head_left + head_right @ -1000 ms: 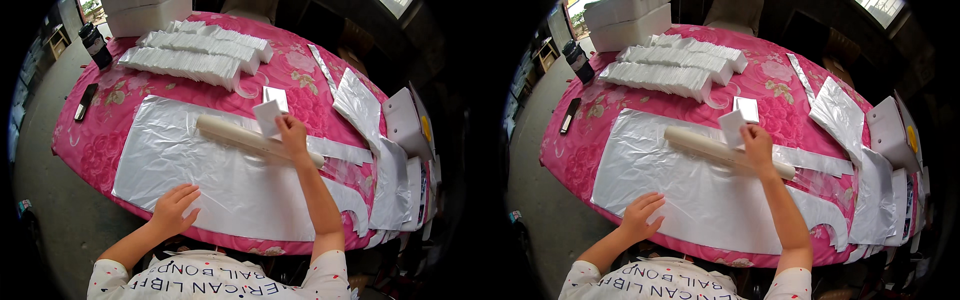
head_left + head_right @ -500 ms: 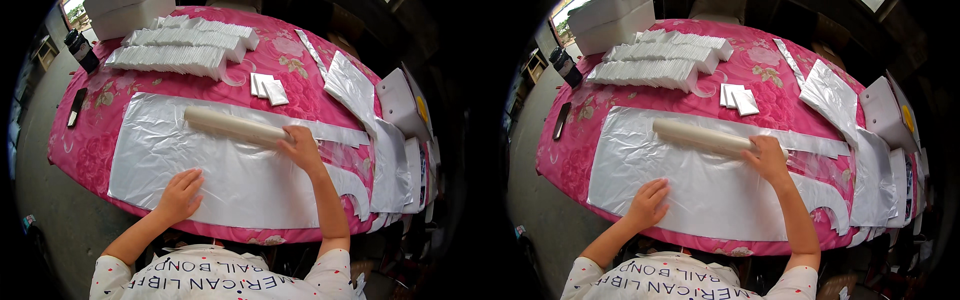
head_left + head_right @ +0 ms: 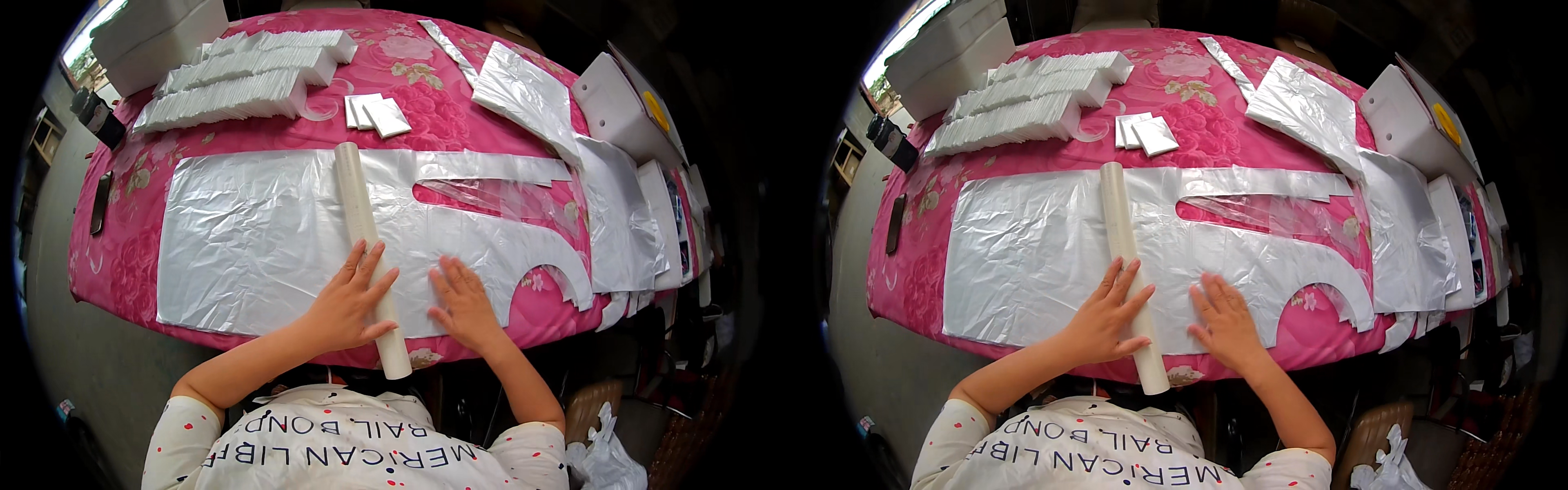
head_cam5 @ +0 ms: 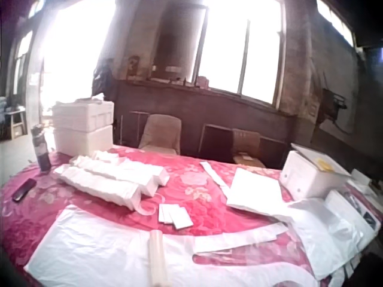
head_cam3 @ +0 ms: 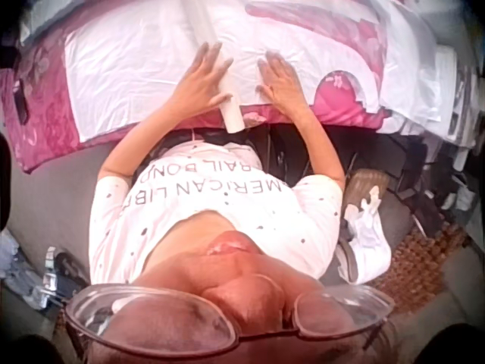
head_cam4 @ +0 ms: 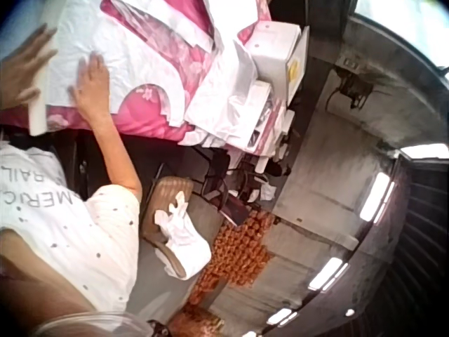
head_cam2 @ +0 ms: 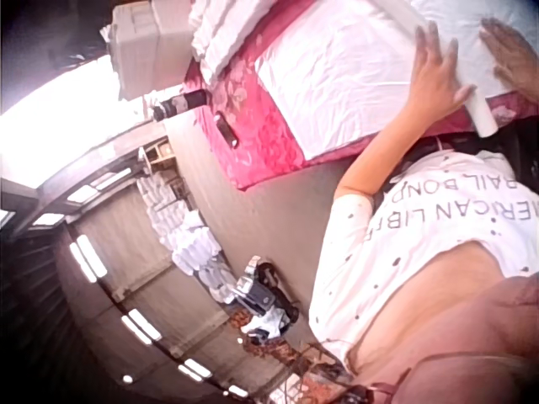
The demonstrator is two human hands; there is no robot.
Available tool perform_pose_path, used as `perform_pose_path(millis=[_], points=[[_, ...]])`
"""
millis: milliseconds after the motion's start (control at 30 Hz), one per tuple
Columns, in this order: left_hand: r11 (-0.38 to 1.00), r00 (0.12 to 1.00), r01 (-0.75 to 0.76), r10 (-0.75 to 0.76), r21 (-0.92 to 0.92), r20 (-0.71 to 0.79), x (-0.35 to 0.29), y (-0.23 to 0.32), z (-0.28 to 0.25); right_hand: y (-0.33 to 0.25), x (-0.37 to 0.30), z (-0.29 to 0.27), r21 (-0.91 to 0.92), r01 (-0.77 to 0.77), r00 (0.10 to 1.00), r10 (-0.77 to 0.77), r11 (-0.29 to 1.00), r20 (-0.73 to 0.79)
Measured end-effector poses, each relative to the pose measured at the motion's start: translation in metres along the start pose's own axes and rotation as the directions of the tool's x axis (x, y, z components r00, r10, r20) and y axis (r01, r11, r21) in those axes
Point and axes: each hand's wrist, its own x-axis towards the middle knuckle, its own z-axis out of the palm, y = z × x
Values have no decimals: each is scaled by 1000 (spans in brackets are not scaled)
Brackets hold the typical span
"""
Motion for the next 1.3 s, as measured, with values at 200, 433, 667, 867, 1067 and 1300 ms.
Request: perform_pose_path(millis=[200,433,667,867,1067,1300], points=[[996,995,-86,85,19,54,15,17,12,134,-35,-18,-88,-298,935,271,951,-229],[992,992,-117,114,53,60,23,26,18,225,-69,-64,-229,-831,557,769,507,-314],[993,993,-110,108,49,53,21,25,19,199,-77,-26,24,-704,607,619,710,-498],[990,992,-124,123,65,28,19,24,23,204,-116,-21,-26,-695,618,579,719,-531],[990,992,-124,124,66,8,19,23,28,174,-101,-45,-32,-665,590,498,746,-636],[974,986,-155,141,-168,-94,22,29,29,58,-53,-65,661,-315,678,649,681,-346]])
